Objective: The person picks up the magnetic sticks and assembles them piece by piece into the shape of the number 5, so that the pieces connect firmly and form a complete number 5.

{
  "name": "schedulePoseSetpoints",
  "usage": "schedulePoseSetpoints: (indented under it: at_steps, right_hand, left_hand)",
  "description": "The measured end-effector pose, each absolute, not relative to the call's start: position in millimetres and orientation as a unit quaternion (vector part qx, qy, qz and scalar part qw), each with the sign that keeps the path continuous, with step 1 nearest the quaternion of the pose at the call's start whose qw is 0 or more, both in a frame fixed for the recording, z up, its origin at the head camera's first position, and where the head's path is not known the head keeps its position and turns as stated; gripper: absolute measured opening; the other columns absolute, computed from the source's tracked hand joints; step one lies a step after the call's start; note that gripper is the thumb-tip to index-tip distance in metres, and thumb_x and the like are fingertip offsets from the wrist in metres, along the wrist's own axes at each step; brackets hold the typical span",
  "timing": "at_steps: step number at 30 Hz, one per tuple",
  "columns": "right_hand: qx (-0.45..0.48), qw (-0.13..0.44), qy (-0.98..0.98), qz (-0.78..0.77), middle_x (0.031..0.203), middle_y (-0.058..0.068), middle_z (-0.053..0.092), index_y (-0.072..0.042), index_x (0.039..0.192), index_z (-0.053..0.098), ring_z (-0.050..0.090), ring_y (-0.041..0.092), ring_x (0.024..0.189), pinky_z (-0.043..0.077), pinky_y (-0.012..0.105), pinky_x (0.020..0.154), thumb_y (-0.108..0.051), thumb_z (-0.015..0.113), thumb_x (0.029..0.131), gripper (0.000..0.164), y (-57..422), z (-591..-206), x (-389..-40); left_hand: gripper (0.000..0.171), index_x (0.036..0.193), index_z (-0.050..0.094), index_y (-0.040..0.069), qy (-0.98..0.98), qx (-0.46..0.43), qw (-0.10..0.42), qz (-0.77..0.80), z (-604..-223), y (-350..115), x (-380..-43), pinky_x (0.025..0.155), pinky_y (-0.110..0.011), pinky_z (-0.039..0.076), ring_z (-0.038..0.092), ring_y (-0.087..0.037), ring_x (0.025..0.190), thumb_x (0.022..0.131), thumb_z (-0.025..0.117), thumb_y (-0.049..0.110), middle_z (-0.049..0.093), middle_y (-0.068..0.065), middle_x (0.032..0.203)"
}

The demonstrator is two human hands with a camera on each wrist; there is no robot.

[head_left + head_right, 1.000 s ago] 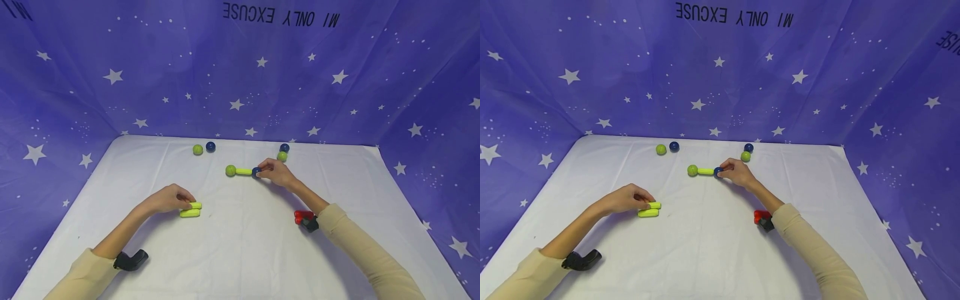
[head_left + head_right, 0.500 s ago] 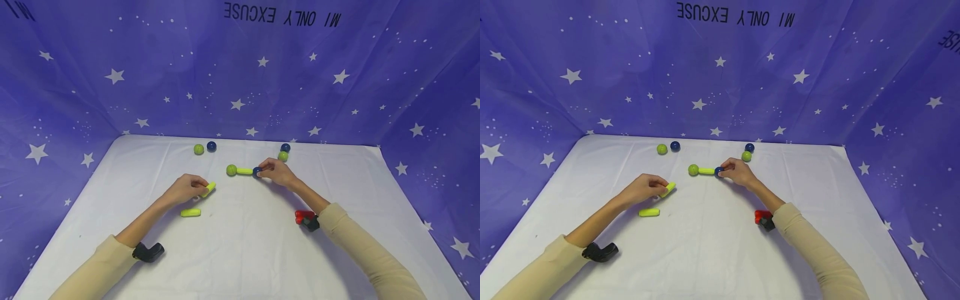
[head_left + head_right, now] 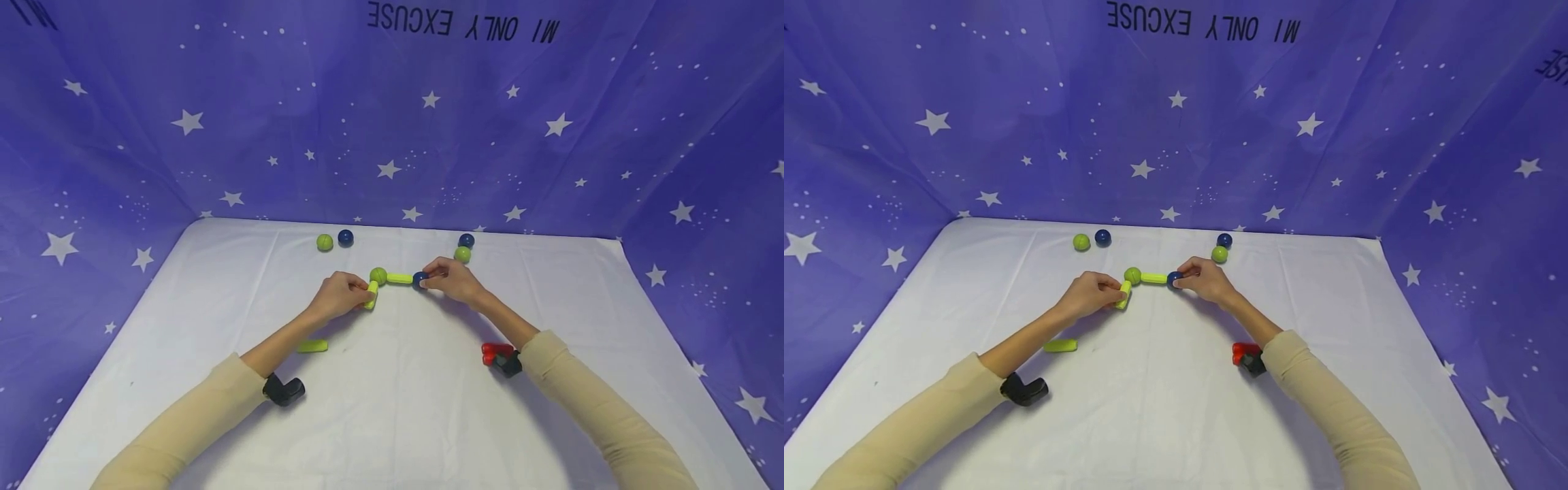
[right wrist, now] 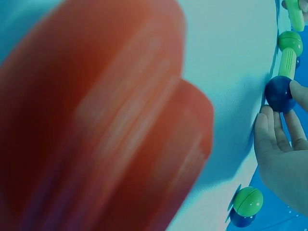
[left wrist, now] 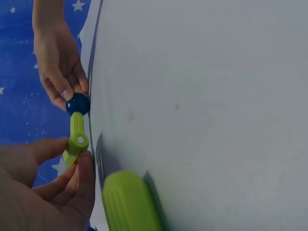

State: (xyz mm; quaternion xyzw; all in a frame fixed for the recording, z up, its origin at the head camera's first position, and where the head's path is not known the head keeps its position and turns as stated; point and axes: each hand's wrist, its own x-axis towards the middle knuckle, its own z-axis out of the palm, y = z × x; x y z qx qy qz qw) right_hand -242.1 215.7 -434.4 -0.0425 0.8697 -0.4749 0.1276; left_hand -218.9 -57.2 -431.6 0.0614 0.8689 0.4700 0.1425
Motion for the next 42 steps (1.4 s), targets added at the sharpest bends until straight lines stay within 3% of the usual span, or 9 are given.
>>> schedulePoseSetpoints:
  at_steps: [14,22,25,31,42]
  right_hand:
    - [-0.05,0.13,0.868,-0.476,0.105,0.011,0.069,-0.001,0.113,0.066,0.063,0.025,0.098,0.046,0.036,0.087,-0.012,0.075,0.089,0.028,214.1,-435.7,-241.4]
    - [-0.051,0.13,0.866,-0.481,0.105,0.011,0.069,-0.001,0.113,0.066,0.063,0.024,0.098,0.047,0.036,0.088,-0.011,0.075,0.088,0.028,213.1,-437.0,-243.3]
    - [-0.051,0.129,0.866,-0.48,0.104,0.011,0.069,-0.001,0.112,0.066,0.063,0.024,0.097,0.047,0.035,0.087,-0.011,0.075,0.088,0.028,213.3,-436.3,-243.1]
    - [-0.051,0.131,0.867,-0.479,0.103,0.011,0.069,-0.001,0.112,0.066,0.062,0.024,0.096,0.046,0.034,0.085,-0.011,0.075,0.088,0.028,213.1,-435.7,-243.4]
    - [-0.06,0.127,0.874,-0.465,0.104,0.011,0.068,0.0,0.113,0.066,0.062,0.024,0.097,0.047,0.033,0.084,-0.011,0.076,0.088,0.029,217.2,-436.4,-246.3]
  left_hand:
    - [0.027,0.104,0.073,-0.001,0.876,0.063,0.128,0.46,-433.3,-48.8,-217.8,0.061,-0.025,0.046,0.063,-0.014,0.065,0.088,0.077,0.019,0.069,-0.001,0.073]
    - [0.029,0.107,0.069,-0.001,0.879,0.059,0.119,0.457,-434.5,-52.0,-227.2,0.063,-0.026,0.049,0.066,-0.017,0.07,0.09,0.074,0.023,0.072,-0.005,0.081]
    - [0.035,0.116,0.064,-0.002,0.874,0.067,0.106,0.469,-436.2,-51.6,-234.3,0.065,-0.028,0.052,0.068,-0.023,0.082,0.09,0.073,0.02,0.072,-0.01,0.095]
    - [0.042,0.135,0.06,0.003,0.857,0.12,0.114,0.488,-438.9,-51.1,-244.6,0.089,-0.038,0.053,0.058,-0.033,0.121,0.095,0.067,0.013,0.065,-0.016,0.126]
    - [0.036,0.132,0.064,0.005,0.867,0.135,0.134,0.46,-436.2,-49.1,-255.0,0.089,-0.034,0.053,0.058,-0.029,0.121,0.098,0.065,0.014,0.064,-0.013,0.129]
